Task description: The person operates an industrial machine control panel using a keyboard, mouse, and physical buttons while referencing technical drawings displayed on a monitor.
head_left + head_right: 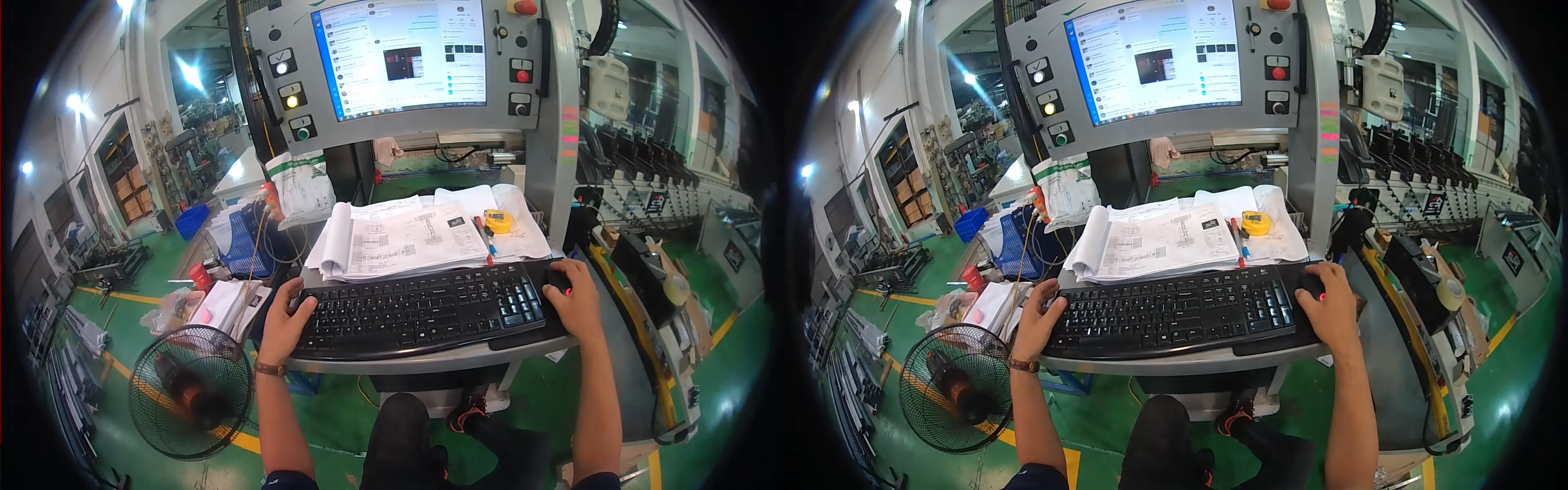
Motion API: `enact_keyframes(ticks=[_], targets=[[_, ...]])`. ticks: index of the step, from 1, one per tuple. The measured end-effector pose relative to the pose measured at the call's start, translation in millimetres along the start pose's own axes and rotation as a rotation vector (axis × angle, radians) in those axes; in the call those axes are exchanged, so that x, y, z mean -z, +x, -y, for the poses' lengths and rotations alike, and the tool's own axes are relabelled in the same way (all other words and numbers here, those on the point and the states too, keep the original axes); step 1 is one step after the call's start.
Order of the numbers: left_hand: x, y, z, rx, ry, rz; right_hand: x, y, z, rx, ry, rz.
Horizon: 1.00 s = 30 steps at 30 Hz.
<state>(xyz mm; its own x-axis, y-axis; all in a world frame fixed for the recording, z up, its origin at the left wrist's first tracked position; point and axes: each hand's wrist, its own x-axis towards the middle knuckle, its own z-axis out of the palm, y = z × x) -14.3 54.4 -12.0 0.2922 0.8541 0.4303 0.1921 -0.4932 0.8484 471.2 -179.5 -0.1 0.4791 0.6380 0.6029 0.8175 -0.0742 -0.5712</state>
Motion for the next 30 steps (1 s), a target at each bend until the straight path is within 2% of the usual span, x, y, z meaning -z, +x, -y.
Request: enact_keyframes(ticks=[23,30], targets=[[0,0,1,-0.036,0.062,-0.037,-4,-1,-8,0.049,0.001,-0.047],[0,0,4,-0.039,0.053,-0.033,0,-1,3,-0.003,0.038,-0.068]])
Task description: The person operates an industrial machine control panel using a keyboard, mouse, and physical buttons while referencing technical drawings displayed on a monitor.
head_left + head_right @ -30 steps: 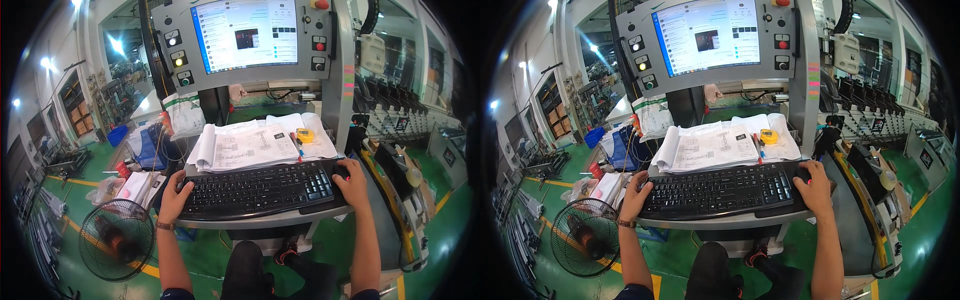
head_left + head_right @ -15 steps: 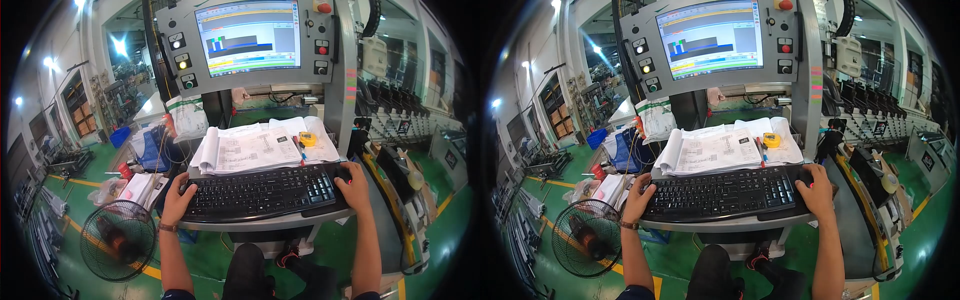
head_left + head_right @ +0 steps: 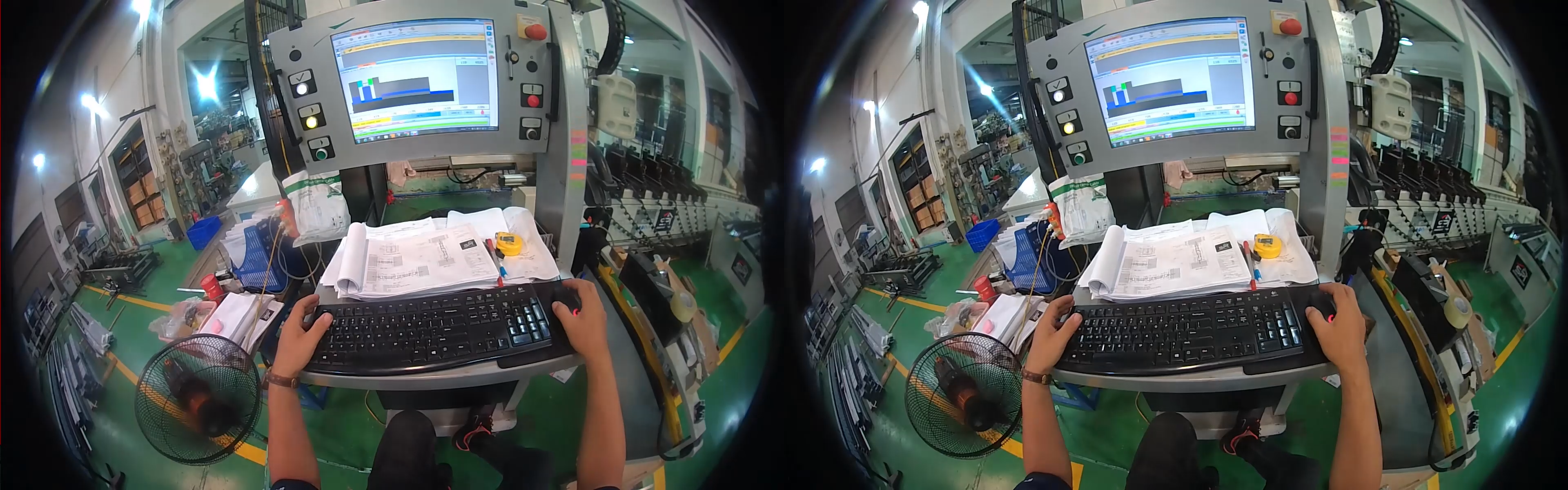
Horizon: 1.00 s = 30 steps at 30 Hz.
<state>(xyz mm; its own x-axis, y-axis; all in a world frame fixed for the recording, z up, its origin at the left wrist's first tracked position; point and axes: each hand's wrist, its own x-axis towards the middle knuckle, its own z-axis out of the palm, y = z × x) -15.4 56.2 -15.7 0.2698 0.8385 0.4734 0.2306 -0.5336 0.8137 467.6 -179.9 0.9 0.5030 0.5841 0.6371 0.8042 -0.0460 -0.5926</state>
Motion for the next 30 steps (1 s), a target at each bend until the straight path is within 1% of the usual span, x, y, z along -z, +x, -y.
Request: enact_keyframes(ticks=[8,14,17,20,23,30], targets=[[1,0,3,-0.011,0.024,0.006,2,-1,-2,0.028,-0.033,0.038],[1,0,4,-0.014,0.039,0.008,1,1,6,-0.014,-0.015,0.083],[1,1,5,-0.005,0.055,0.007,-2,3,-1,0.03,-0.021,0.093],[1,0,1,0.001,0.058,0.006,-1,2,3,0.011,-0.003,0.111],[1,-1,-1,0.005,0.047,0.007,-3,3,-1,0.047,-0.022,0.111],[1,-1,0,0.005,0.049,0.01,-4,3,-5,0.043,-0.047,0.122]])
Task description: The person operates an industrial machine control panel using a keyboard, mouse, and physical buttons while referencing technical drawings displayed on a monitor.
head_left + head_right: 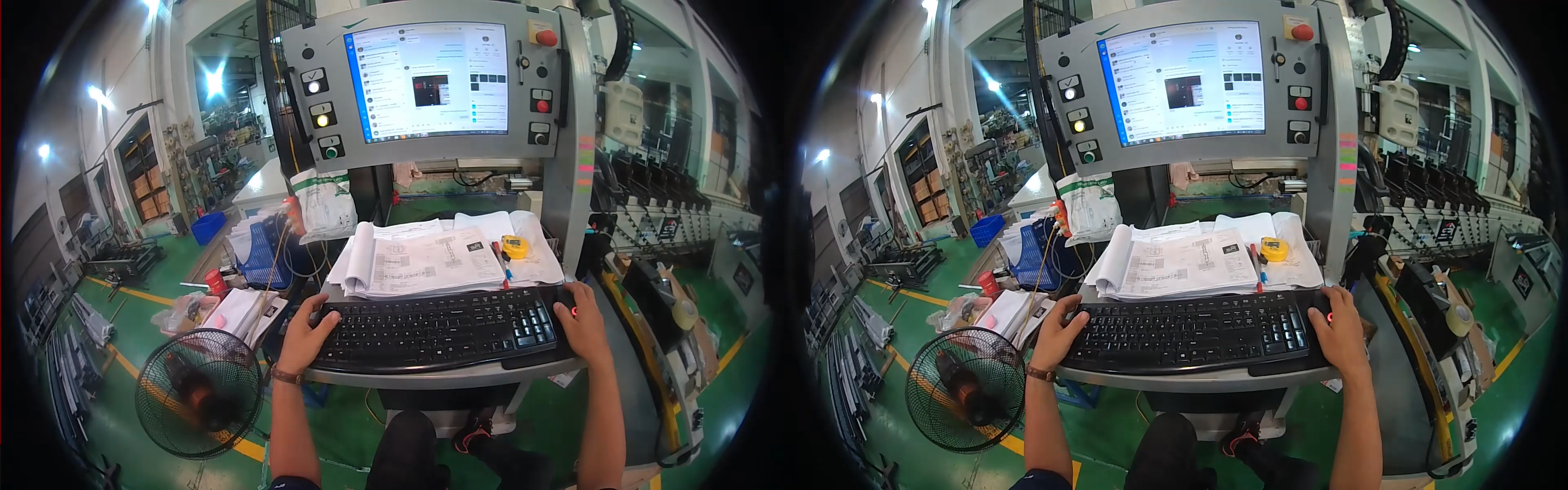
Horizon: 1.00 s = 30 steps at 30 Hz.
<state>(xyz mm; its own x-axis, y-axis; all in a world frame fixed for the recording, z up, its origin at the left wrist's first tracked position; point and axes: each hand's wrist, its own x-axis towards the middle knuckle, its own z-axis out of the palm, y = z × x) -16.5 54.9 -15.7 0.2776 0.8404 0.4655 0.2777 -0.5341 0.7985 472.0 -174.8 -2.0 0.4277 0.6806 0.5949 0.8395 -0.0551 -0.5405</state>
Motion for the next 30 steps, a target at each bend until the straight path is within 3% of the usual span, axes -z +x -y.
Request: enact_keyframes(ticks=[30], targets=[[-2.0,-1.7,-6.4,0.02,-0.061,0.005,-1.7,0.3,-0.5,-0.008,0.008,0.001]])
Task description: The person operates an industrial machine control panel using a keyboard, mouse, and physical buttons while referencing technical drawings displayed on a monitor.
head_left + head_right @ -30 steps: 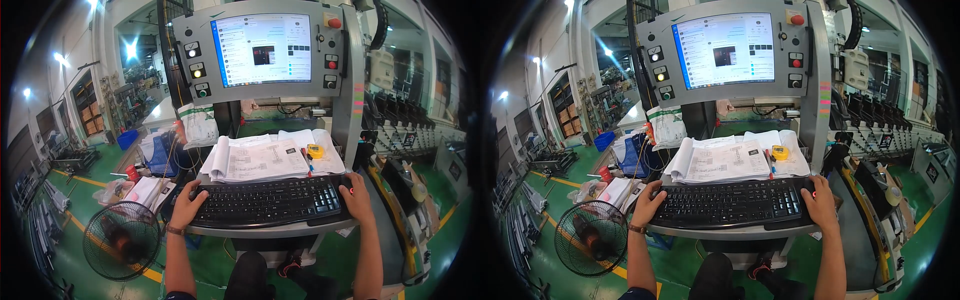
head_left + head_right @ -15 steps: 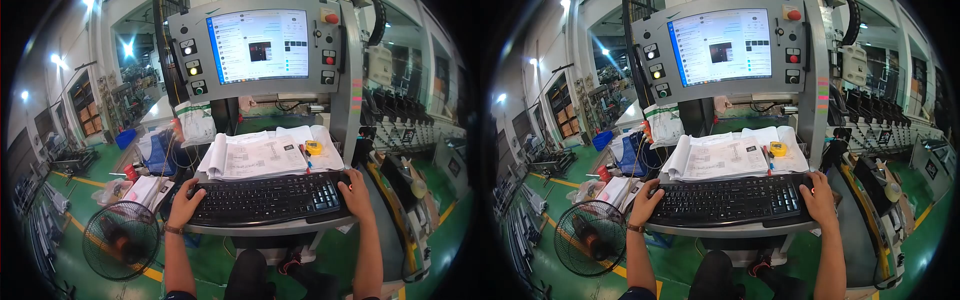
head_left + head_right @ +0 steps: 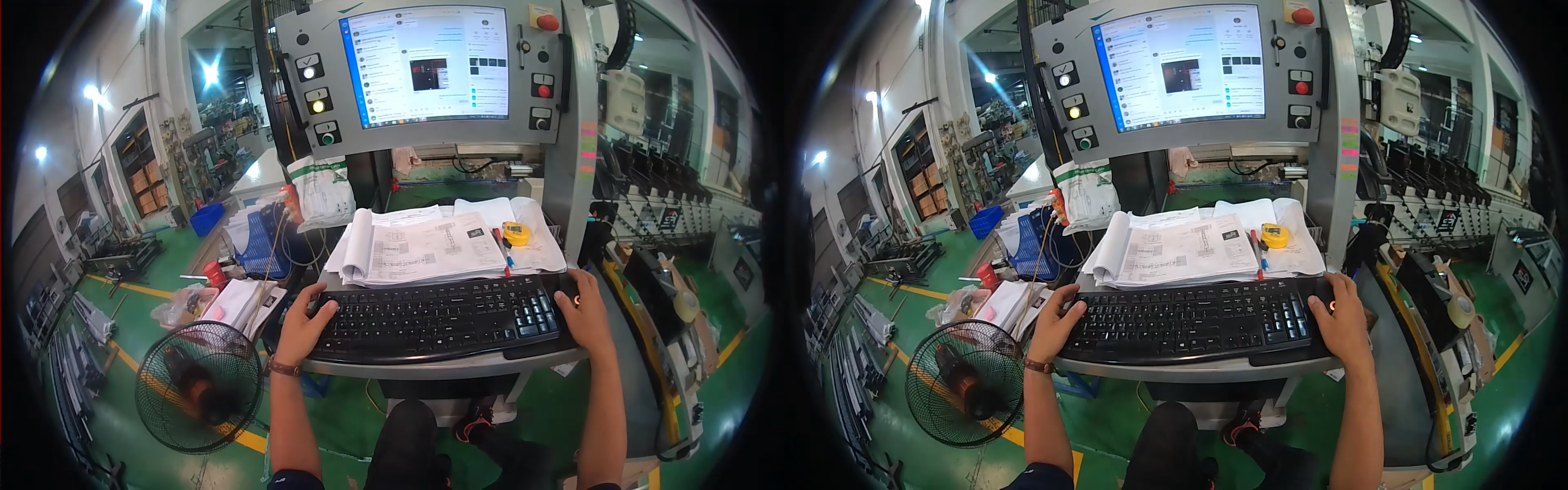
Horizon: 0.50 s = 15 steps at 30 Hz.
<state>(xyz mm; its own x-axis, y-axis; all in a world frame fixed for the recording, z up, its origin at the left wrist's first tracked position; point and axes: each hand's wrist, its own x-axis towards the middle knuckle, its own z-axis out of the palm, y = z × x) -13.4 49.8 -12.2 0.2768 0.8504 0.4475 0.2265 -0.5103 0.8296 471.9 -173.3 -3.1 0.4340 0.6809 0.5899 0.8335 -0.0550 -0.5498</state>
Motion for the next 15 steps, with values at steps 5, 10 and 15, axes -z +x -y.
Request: enact_keyframes(ticks=[5,10,15], targets=[[1.2,0.6,1.7,-0.009,0.02,0.003,1.4,-0.9,3.2,-0.013,-0.005,-0.007],[0.7,-0.2,-1.7,0.007,0.001,0.007,1.8,-1.1,2.9,-0.019,-0.024,-0.006],[1.3,0.2,-0.4,0.02,-0.01,0.014,1.3,-1.4,2.4,-0.015,-0.039,-0.008]])
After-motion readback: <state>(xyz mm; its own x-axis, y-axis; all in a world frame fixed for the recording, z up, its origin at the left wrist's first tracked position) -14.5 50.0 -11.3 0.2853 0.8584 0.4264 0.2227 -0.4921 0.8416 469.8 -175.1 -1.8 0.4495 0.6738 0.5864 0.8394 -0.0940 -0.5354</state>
